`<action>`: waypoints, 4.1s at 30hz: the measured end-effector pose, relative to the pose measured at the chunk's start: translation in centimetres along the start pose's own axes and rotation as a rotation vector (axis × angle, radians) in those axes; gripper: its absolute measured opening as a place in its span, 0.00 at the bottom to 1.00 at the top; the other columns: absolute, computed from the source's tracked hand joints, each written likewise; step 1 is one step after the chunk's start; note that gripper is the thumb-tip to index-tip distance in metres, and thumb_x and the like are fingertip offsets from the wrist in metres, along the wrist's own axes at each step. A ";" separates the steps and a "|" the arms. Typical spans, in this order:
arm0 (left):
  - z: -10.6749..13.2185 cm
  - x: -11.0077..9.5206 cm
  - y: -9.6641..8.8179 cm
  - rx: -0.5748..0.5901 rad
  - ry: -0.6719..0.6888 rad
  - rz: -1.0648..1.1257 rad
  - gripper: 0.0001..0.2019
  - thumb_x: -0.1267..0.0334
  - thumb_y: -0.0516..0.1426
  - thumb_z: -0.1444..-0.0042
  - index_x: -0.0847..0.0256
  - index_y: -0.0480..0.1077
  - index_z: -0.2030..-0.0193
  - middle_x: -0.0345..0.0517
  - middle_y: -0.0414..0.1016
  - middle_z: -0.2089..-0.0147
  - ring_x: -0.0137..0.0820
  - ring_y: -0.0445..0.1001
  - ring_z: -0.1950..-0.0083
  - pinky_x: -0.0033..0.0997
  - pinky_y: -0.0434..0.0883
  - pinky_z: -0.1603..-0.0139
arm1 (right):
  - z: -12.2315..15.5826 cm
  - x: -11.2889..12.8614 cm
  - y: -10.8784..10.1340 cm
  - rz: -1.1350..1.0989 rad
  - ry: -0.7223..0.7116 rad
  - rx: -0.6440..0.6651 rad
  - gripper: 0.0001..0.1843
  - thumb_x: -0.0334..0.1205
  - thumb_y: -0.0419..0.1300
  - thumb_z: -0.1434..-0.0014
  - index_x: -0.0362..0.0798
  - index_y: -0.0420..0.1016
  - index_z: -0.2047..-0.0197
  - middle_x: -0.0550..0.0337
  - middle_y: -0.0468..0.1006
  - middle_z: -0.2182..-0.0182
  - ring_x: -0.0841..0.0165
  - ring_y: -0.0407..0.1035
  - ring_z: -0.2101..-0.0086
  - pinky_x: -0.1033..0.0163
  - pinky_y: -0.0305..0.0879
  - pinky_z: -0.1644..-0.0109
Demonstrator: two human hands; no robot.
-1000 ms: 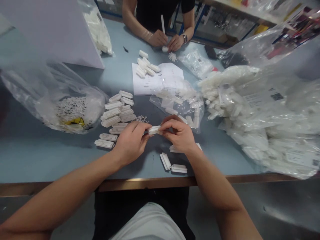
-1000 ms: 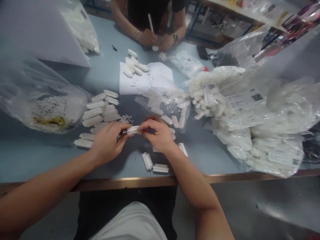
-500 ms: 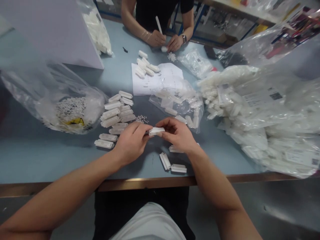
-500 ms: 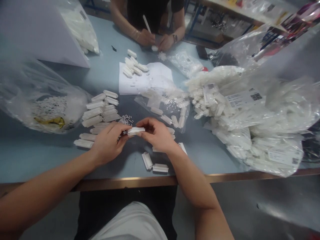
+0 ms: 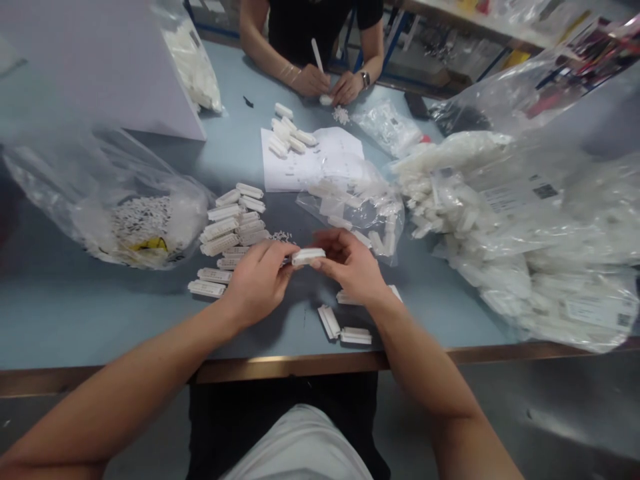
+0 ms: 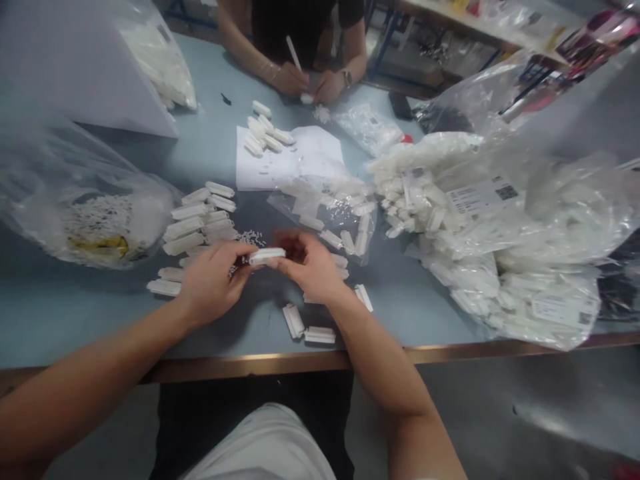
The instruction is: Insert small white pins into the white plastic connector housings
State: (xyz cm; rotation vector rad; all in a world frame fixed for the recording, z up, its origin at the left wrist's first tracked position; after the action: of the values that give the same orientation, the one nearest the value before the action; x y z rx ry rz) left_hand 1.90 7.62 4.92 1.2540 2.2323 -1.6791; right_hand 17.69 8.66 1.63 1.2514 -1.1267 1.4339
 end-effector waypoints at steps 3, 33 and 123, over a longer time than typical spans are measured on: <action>-0.8 2.3 -1.5 -0.049 -0.234 -0.025 0.10 0.60 0.57 0.38 0.59 0.74 0.53 0.48 0.79 0.59 0.39 0.76 0.58 0.38 0.73 0.54 | -0.4 0.3 -0.3 0.080 -0.068 -0.078 0.20 0.47 0.70 0.43 0.52 0.72 0.51 0.56 0.80 0.56 0.64 0.76 0.58 0.57 0.73 0.54; -1.1 3.5 -1.3 -0.025 -0.379 -0.015 0.12 0.57 0.59 0.41 0.60 0.75 0.54 0.48 0.79 0.60 0.39 0.76 0.60 0.38 0.72 0.54 | -0.2 0.1 4.9 1.023 -0.335 0.213 0.08 0.33 0.52 0.30 0.46 0.72 0.56 0.50 0.79 0.61 0.60 0.70 0.60 0.57 0.65 0.55; -1.0 3.9 -1.6 -0.026 -0.461 0.023 0.14 0.56 0.59 0.43 0.60 0.75 0.53 0.47 0.80 0.60 0.38 0.76 0.61 0.37 0.73 0.53 | 1.1 0.4 8.8 1.256 -0.381 0.409 0.14 0.36 0.48 0.27 0.42 0.75 0.52 0.45 0.78 0.53 0.56 0.69 0.53 0.53 0.66 0.48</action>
State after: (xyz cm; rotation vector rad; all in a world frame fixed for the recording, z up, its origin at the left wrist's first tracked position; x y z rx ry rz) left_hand -1.32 10.50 4.56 0.7785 1.9455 -1.7095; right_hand 9.22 5.94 1.50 1.1036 -2.1641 2.4827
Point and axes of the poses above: each hand's wrist, its own z-axis away from the middle knuckle, its own y-axis out of the palm, x = y × z, the point moved 9 cm from there along -z, towards the middle knuckle
